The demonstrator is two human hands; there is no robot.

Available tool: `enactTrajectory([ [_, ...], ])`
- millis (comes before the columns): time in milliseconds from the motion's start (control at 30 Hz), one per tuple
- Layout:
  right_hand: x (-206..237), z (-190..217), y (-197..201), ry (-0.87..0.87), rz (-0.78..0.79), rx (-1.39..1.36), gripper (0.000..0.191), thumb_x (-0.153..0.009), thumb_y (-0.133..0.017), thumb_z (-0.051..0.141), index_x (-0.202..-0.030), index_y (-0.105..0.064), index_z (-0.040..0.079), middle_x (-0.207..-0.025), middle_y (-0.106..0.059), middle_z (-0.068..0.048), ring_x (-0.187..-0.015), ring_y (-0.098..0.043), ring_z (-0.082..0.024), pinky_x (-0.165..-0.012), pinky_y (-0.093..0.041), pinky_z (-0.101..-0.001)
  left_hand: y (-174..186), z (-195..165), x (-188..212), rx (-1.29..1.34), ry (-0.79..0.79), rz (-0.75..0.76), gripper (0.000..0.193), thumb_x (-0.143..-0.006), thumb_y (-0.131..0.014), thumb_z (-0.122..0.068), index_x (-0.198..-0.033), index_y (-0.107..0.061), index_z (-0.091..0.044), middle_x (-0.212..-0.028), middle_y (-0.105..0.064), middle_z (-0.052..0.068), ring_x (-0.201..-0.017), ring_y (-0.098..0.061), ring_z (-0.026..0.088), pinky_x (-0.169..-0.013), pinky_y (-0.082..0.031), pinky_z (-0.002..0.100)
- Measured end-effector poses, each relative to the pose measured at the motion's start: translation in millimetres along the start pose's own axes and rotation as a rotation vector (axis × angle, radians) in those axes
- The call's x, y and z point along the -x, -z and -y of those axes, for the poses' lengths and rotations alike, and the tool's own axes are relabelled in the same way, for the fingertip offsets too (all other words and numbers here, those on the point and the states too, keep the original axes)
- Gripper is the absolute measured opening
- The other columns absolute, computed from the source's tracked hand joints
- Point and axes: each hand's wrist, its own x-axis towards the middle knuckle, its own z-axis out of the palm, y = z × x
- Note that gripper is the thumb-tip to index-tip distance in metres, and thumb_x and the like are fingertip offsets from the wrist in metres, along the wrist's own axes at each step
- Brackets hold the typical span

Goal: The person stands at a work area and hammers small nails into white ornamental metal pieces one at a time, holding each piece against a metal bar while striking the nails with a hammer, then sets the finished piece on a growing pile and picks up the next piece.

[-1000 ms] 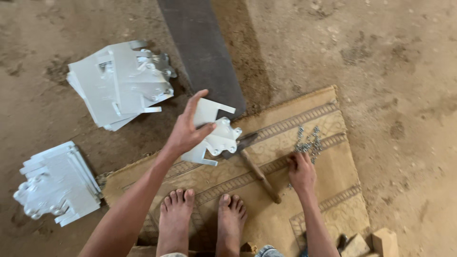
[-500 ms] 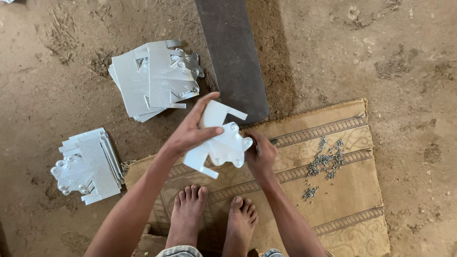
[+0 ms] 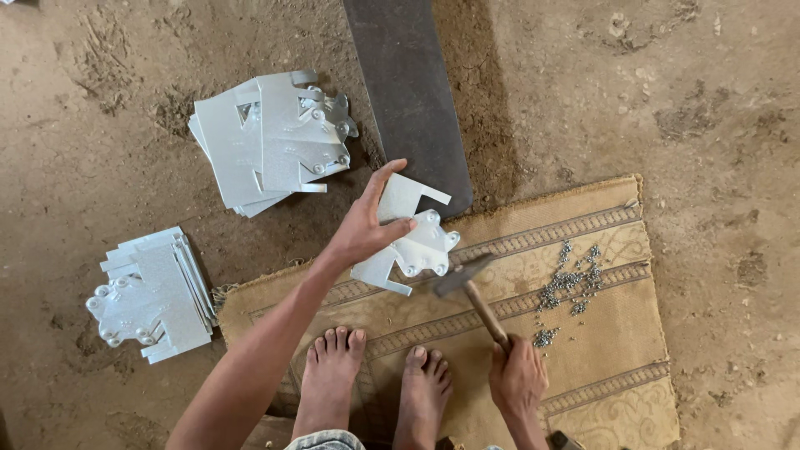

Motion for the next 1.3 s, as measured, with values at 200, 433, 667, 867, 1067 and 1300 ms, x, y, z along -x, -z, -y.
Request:
enactTrajectory([
  [200,31,14,79,-0.169,0.150,-0.345,0.032,-0.101,-0.053,0.039,-0.108,-0.065,0.010,-0.054,-0.061,-0.012,-0.041,-0.053,-0.022,-0.039,-0.043,-0.0325,0,3,0,-0.070,-0.025,-0.002,0.090,-0.083,-0.078,-0.023,-0.159,-0.030,-0.019,-0.167,-0.034,0.016,-0.156,-0.029,0.035,-0.125,-0.027,0.048],
  [433,-18,90,133,0.217,-0.090,-0.367,0.032,-0.102,-0.052,0.033,-0.110,-0.060,0.003,-0.070,-0.062,-0.007,-0.051,-0.058,-0.019,-0.049,-0.047,-0.0325,1,0,-1,-0.103,0.016,0.012,0.089,-0.084,-0.075,-0.022,-0.159,-0.028,-0.022,-0.164,-0.040,0.018,-0.150,-0.038,0.040,-0.121,-0.031,0.053],
  [667,-8,97,158,0.377,-0.320,-0.517,0.028,-0.107,-0.053,0.031,-0.109,-0.059,0.003,-0.077,-0.060,-0.007,-0.063,-0.059,-0.020,-0.059,-0.047,-0.0364,-2,-1,4,-0.071,-0.066,-0.057,0.086,-0.085,-0.076,-0.018,-0.158,-0.032,-0.020,-0.146,-0.059,0.020,-0.135,-0.057,0.036,-0.115,-0.040,0.048],
  [867,-12,82,124,0.573,-0.357,-1.065,0.029,-0.109,-0.053,0.035,-0.106,-0.055,0.006,-0.078,-0.054,-0.001,-0.058,-0.044,-0.013,-0.051,-0.037,-0.0272,-2,-9,7,-0.024,0.018,-0.068,0.085,-0.084,-0.075,-0.018,-0.158,-0.032,-0.022,-0.117,-0.074,0.015,-0.109,-0.073,0.028,-0.102,-0.052,0.043],
  [1067,-30,75,121,0.195,0.053,-0.310,0.025,-0.102,-0.056,0.030,-0.105,-0.062,0.006,-0.060,-0.053,-0.001,-0.045,-0.047,-0.013,-0.043,-0.039,-0.0317,-3,-7,7,-0.040,0.022,-0.075,0.085,-0.084,-0.075,-0.018,-0.157,-0.031,-0.023,-0.114,-0.076,0.012,-0.106,-0.074,0.026,-0.099,-0.053,0.044],
  [1300,1,84,181,0.265,-0.552,-0.913,0.028,-0.101,-0.070,0.015,-0.119,-0.054,0.001,-0.092,-0.060,-0.010,-0.072,-0.053,-0.018,-0.060,-0.046,-0.0328,-7,2,6,-0.020,0.035,-0.071,0.086,-0.085,-0.074,-0.018,-0.158,-0.028,-0.025,-0.116,-0.075,0.014,-0.107,-0.074,0.029,-0.105,-0.050,0.046],
])
